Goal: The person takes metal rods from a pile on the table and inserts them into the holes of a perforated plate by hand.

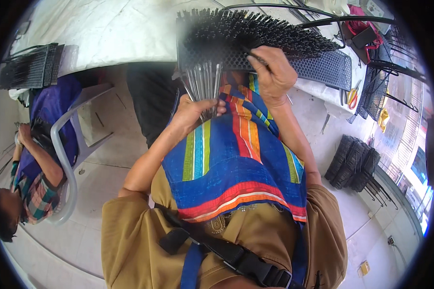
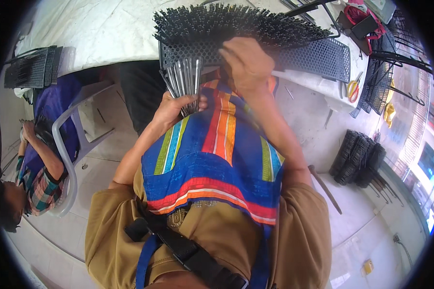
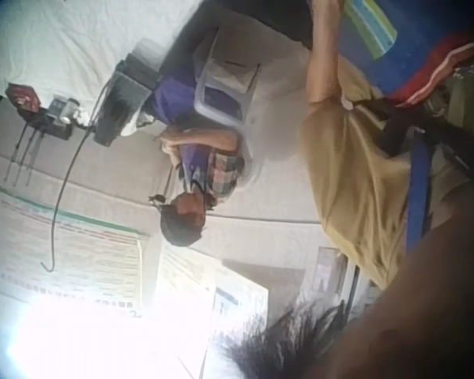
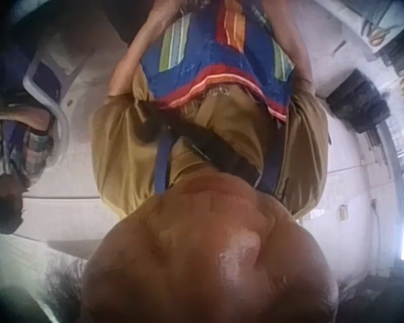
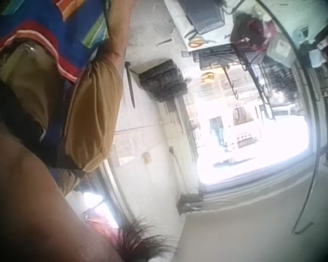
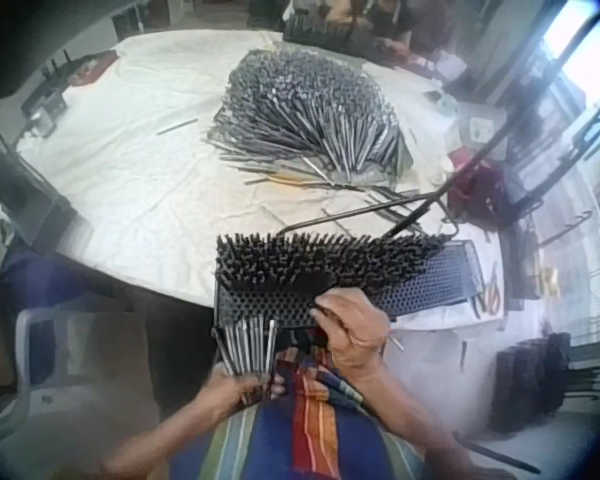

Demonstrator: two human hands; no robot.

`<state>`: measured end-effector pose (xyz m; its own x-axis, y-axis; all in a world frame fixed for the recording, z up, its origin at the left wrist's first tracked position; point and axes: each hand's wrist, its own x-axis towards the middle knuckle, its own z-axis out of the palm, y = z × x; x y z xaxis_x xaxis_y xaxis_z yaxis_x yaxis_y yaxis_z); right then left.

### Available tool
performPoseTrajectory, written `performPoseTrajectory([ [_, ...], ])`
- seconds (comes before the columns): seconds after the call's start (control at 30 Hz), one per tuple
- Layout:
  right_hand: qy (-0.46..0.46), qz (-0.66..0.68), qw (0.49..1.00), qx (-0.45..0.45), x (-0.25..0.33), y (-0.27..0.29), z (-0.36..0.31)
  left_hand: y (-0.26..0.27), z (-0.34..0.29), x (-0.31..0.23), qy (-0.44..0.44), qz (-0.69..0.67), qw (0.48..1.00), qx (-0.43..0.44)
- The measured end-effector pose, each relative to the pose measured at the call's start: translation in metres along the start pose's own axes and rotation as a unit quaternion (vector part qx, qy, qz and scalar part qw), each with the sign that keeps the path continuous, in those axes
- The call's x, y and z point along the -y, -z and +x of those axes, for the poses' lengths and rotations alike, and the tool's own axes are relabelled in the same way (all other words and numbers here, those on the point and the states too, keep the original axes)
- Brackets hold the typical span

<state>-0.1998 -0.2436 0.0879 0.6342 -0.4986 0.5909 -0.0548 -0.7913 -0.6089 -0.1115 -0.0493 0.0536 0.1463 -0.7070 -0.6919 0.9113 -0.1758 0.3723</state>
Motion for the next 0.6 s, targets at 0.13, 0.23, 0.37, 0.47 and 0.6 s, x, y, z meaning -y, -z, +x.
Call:
performPoseTrajectory([
  [0.13, 0.033, -0.015, 0.999, 0.022, 0.004, 0.001, -0.007, -0.001, -0.006, -0.002, -0.015, 0.035, 0.999, -0.025],
  [0.23, 0.014, 0.006, 0.999, 0.032, 0.005, 0.001, -0.012, -0.001, -0.006, -0.002, -0.025, 0.035, 0.999, -0.032],
  [0.37, 0.03, 0.011, 0.999, 0.041, 0.0, -0.001, -0.017, -0.004, -0.003, -0.004, -0.01, 0.025, 0.999, -0.029],
  [0.47, 0.051, 0.005, 0.998, 0.042, 0.001, 0.001, -0.011, -0.006, -0.006, -0.003, -0.032, 0.053, 0.998, -0.02],
  [0.6, 0.036, -0.006, 0.997, 0.067, 0.004, 0.004, 0.007, -0.008, -0.005, -0.002, -0.038, 0.046, 0.998, -0.029],
])
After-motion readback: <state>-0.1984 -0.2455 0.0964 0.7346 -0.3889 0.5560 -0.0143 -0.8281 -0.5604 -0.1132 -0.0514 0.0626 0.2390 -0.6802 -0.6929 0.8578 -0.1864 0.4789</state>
